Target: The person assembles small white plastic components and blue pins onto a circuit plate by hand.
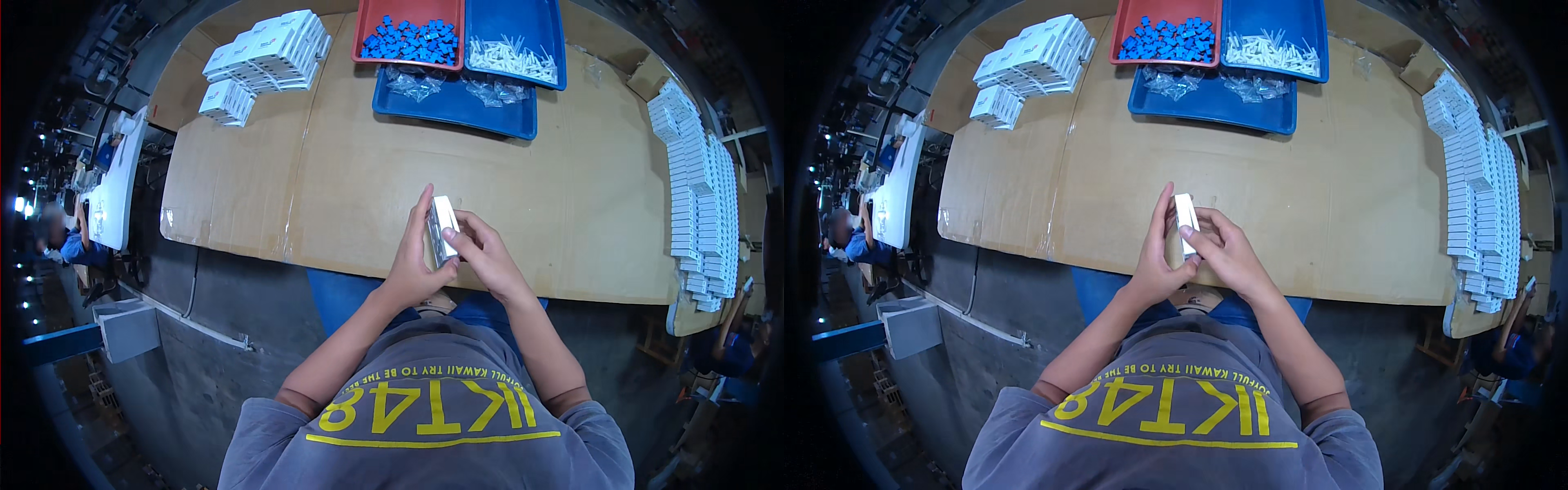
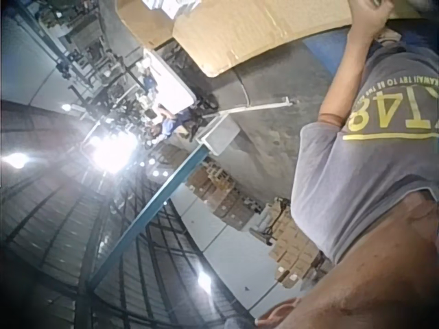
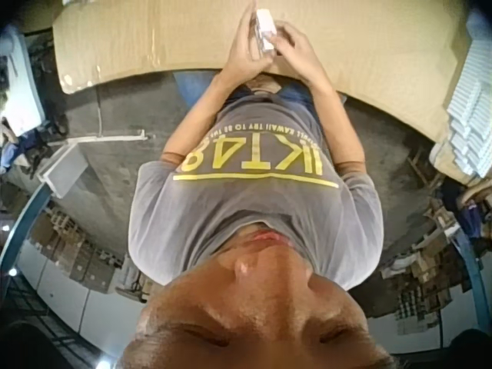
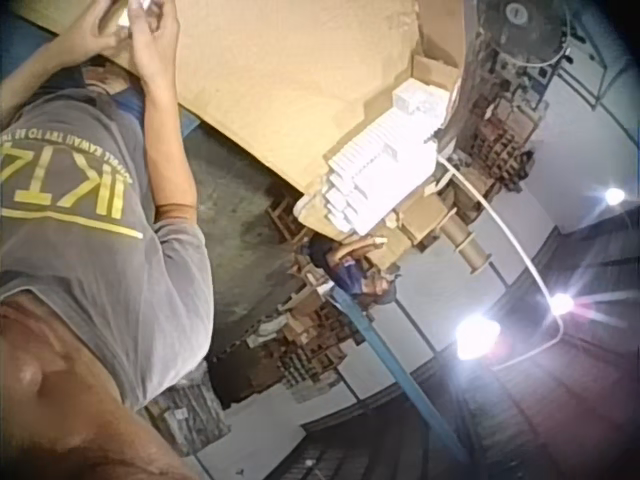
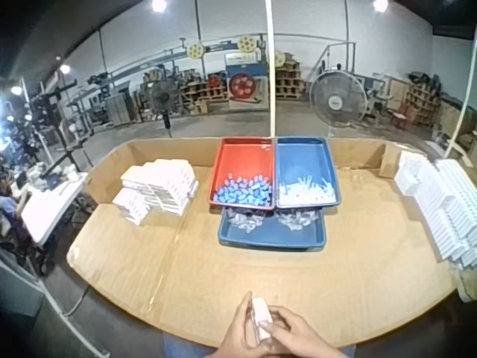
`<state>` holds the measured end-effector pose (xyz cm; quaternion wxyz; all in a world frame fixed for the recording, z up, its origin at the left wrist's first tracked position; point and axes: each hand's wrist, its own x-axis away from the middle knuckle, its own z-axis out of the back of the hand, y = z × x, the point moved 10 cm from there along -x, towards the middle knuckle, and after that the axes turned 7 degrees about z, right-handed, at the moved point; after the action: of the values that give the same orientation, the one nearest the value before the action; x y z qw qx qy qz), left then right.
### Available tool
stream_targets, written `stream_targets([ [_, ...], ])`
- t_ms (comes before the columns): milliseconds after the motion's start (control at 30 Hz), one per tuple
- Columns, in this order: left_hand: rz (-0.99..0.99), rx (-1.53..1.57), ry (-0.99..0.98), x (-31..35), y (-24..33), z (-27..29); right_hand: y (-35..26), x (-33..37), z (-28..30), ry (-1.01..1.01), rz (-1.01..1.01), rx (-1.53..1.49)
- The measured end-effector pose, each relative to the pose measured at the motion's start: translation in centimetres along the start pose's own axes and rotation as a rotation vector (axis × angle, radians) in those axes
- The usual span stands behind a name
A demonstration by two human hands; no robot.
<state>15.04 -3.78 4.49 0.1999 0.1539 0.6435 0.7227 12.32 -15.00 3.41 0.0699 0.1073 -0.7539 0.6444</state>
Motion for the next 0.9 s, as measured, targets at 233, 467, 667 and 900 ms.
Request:
stream_targets([
  [233,0.086,0.372,0.221,-0.3,-1.2,1.2,-0.6,-0.1,0.5,0.204,0.304,-0.105],
  [467,0.232,0.695,0.143,-0.9,-0.1,-0.9,-5.7,2.7,-2.4,0.248,0.717,0.441],
  [667,0.008,0.559,0.187,-0.8,1.9,-0.4,-6.2,4.0,-3.5,0.299,0.817,0.561],
  [900,-0.054,0.571,0.237,-0.1,2.7,0.2,-6.8,4.2,-4.5,0.272,0.938,0.612],
])
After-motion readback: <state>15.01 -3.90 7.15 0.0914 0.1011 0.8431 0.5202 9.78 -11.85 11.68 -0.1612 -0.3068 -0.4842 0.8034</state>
